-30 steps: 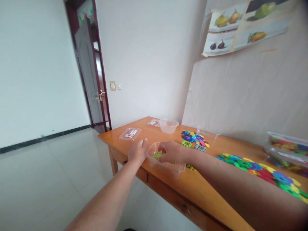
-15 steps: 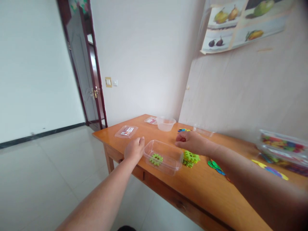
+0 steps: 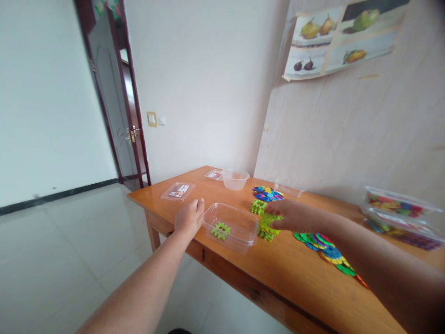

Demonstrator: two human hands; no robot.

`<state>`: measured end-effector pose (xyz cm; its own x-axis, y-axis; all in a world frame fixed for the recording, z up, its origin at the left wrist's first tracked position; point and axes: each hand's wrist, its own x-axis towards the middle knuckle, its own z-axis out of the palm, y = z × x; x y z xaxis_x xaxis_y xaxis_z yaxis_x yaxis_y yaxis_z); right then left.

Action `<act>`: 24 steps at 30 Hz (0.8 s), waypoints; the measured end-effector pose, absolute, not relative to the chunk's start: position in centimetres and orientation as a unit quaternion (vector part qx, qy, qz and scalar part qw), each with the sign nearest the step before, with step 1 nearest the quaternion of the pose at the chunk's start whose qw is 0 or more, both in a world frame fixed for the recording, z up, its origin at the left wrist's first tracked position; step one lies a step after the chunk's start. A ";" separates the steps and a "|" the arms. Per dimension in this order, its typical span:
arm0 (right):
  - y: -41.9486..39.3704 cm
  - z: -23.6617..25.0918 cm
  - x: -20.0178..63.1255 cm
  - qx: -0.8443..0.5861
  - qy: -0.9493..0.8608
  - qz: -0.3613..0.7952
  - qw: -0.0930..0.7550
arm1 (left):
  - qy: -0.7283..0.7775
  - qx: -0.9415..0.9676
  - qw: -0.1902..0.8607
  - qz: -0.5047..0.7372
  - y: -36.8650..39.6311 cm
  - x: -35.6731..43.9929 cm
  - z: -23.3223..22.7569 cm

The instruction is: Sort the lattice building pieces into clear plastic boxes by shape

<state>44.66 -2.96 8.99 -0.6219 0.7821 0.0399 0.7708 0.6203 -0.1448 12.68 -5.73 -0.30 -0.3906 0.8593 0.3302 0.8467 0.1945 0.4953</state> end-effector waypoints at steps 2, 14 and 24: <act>-2.7 9.4 43.9 -0.437 -0.894 0.066 0.065 | 0.772 0.554 0.011 0.311 -5.7 12.7 -0.3; -4.8 9.4 32.7 -0.416 -0.902 0.110 0.029 | 0.756 0.568 0.008 0.326 -6.2 12.8 -0.3; -5.2 9.1 31.4 -0.445 -0.882 0.142 -0.063 | 0.762 0.559 0.016 0.327 -6.3 13.0 -0.2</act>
<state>31.37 -5.25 9.08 -0.5966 0.7668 -0.2367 0.8024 0.5641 -0.1951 13.05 -6.27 -0.21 -0.3738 0.8622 0.3419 0.8417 0.1604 0.5156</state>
